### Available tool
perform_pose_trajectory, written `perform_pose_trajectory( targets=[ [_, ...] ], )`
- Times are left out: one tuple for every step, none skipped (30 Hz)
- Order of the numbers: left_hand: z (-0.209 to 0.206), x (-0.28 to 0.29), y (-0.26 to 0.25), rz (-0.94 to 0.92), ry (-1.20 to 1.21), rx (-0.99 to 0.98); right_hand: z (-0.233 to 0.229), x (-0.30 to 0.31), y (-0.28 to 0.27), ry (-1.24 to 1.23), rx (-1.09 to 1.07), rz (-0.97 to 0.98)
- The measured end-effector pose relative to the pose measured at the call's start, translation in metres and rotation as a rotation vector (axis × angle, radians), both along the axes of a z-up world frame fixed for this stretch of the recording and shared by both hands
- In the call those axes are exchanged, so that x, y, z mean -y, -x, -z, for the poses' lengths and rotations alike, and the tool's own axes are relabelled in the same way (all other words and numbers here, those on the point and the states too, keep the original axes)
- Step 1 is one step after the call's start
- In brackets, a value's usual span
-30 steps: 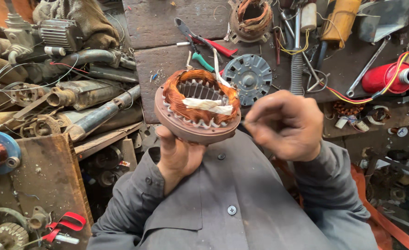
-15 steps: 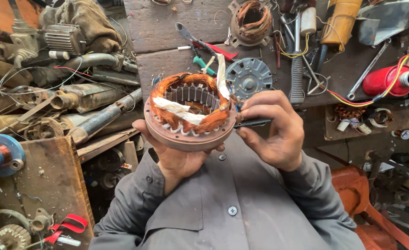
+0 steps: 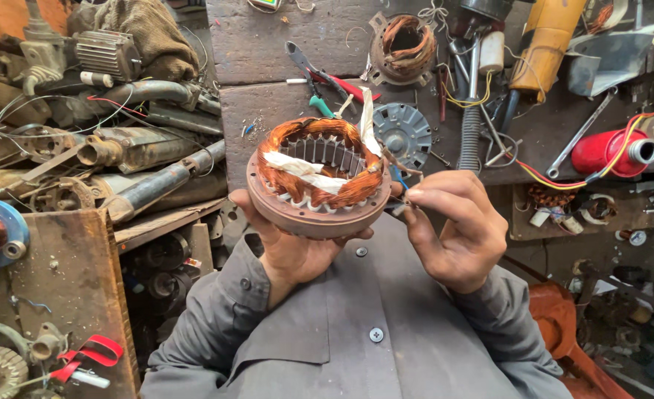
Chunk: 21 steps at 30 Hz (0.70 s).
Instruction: The person works on a motor stator, using pliers to cut and adjust wires and applying white tape to secure the windings. The person repeatedly wraps and presses the tape around the copper coils to stabilize the assembly.
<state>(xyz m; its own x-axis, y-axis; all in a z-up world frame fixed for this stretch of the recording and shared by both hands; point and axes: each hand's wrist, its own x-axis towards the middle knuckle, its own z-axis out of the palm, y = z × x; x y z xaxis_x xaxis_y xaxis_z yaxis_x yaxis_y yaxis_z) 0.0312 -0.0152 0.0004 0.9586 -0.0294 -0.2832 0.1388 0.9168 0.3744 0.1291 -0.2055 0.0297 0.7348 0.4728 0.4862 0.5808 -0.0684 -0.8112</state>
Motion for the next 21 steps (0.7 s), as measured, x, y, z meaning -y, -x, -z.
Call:
perform_pose_trajectory(
  targets=[
    [-0.001, 0.002, -0.002, 0.018, -0.008, 0.016, 0.000, 0.003, 0.000, -0.022, -0.024, 0.003],
    [-0.001, 0.003, -0.002, 0.036, -0.045, 0.008, 0.001, 0.006, 0.000, -0.017, -0.028, -0.003],
    [-0.001, 0.004, -0.002, 0.053, -0.083, -0.001, 0.000, 0.009, -0.001, -0.013, -0.032, -0.009],
    [-0.001, 0.005, -0.002, 0.071, -0.121, -0.008, 0.000, 0.011, -0.002, -0.008, -0.034, -0.015],
    [-0.001, 0.007, -0.002, 0.060, -0.110, 0.010, -0.001, 0.014, -0.002, 0.027, -0.029, -0.002],
    [-0.002, 0.009, -0.003, 0.048, -0.099, 0.027, -0.002, 0.017, -0.003, 0.062, -0.025, 0.010],
    [-0.003, 0.010, -0.003, 0.035, -0.089, 0.044, -0.004, 0.019, -0.003, 0.097, -0.021, 0.022],
    [-0.004, 0.011, -0.006, 0.039, -0.067, 0.065, -0.005, 0.020, -0.004, 0.105, -0.025, 0.028],
    [-0.006, 0.012, -0.009, 0.043, -0.045, 0.087, -0.006, 0.022, -0.004, 0.112, -0.028, 0.034],
    [-0.009, 0.013, -0.012, 0.047, -0.022, 0.109, -0.008, 0.023, -0.004, 0.121, -0.032, 0.040],
    [-0.014, 0.013, -0.014, 0.043, -0.086, 0.064, -0.009, 0.025, -0.005, 0.110, -0.009, 0.018],
    [-0.019, 0.012, -0.013, 0.038, -0.150, 0.018, -0.011, 0.026, -0.006, 0.098, 0.014, -0.004],
    [-0.023, 0.012, -0.013, 0.033, -0.214, -0.027, -0.013, 0.027, -0.006, 0.087, 0.037, -0.027],
    [-0.024, 0.014, -0.015, 0.014, -0.130, 0.011, -0.015, 0.029, -0.006, 0.099, 0.049, -0.046],
    [-0.023, 0.016, -0.016, -0.006, -0.046, 0.050, -0.017, 0.031, -0.005, 0.111, 0.060, -0.065],
    [-0.021, 0.018, -0.017, -0.025, 0.040, 0.087, -0.018, 0.032, -0.005, 0.125, 0.070, -0.083],
    [-0.017, 0.020, -0.017, -0.030, 0.061, 0.106, -0.018, 0.033, -0.007, 0.115, 0.102, -0.138],
    [-0.014, 0.022, -0.017, -0.035, 0.081, 0.125, -0.018, 0.033, -0.010, 0.104, 0.134, -0.194],
    [-0.010, 0.024, -0.017, -0.040, 0.102, 0.143, -0.018, 0.032, -0.012, 0.092, 0.165, -0.249],
    [-0.007, 0.024, -0.015, -0.027, 0.144, 0.123, -0.017, 0.031, -0.015, 0.079, 0.186, -0.331],
    [-0.003, 0.024, -0.013, -0.015, 0.186, 0.102, -0.017, 0.030, -0.018, 0.066, 0.207, -0.412]
  ],
)
